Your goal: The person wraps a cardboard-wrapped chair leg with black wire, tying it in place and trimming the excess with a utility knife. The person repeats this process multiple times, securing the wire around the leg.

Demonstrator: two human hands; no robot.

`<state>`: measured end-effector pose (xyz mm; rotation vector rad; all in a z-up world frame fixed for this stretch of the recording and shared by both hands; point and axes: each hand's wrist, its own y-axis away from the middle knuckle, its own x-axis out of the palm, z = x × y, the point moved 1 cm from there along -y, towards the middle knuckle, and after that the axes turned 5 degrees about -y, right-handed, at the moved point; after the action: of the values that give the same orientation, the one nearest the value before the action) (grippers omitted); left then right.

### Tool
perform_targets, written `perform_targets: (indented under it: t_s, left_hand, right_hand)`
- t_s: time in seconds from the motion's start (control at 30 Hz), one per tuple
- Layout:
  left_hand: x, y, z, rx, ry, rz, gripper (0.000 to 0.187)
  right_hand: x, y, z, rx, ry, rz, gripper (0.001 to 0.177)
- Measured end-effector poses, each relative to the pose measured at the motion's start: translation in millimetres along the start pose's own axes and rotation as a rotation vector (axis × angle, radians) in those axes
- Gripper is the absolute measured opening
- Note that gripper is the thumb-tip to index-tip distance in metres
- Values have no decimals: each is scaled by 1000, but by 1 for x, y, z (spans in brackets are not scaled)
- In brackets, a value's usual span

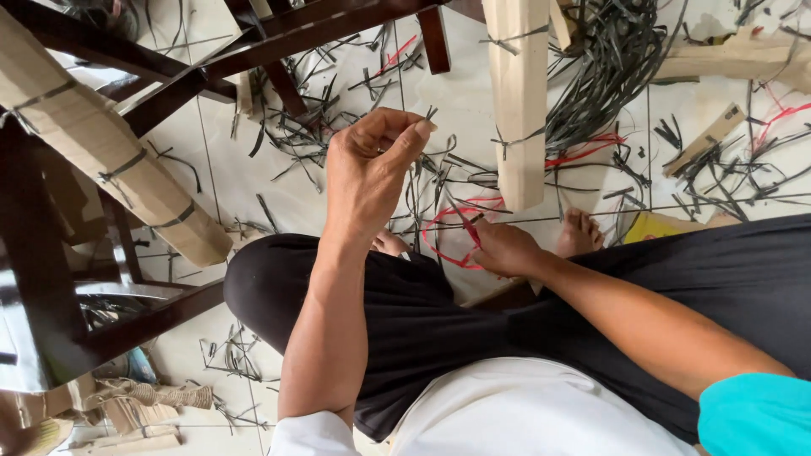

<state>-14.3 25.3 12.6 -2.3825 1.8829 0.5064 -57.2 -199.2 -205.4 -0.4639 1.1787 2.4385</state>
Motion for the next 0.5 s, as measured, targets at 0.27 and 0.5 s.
perform_targets:
  t_s: [0.27,0.5]
  left_hand:
    - [-4,-2,-5,-1,15,-4,15]
    - [-8,-10,4,-29,23,-46,16]
  right_hand:
    - [40,-14,-54,222,115,108,47]
    - [69,-34,-86,111,160,54,38]
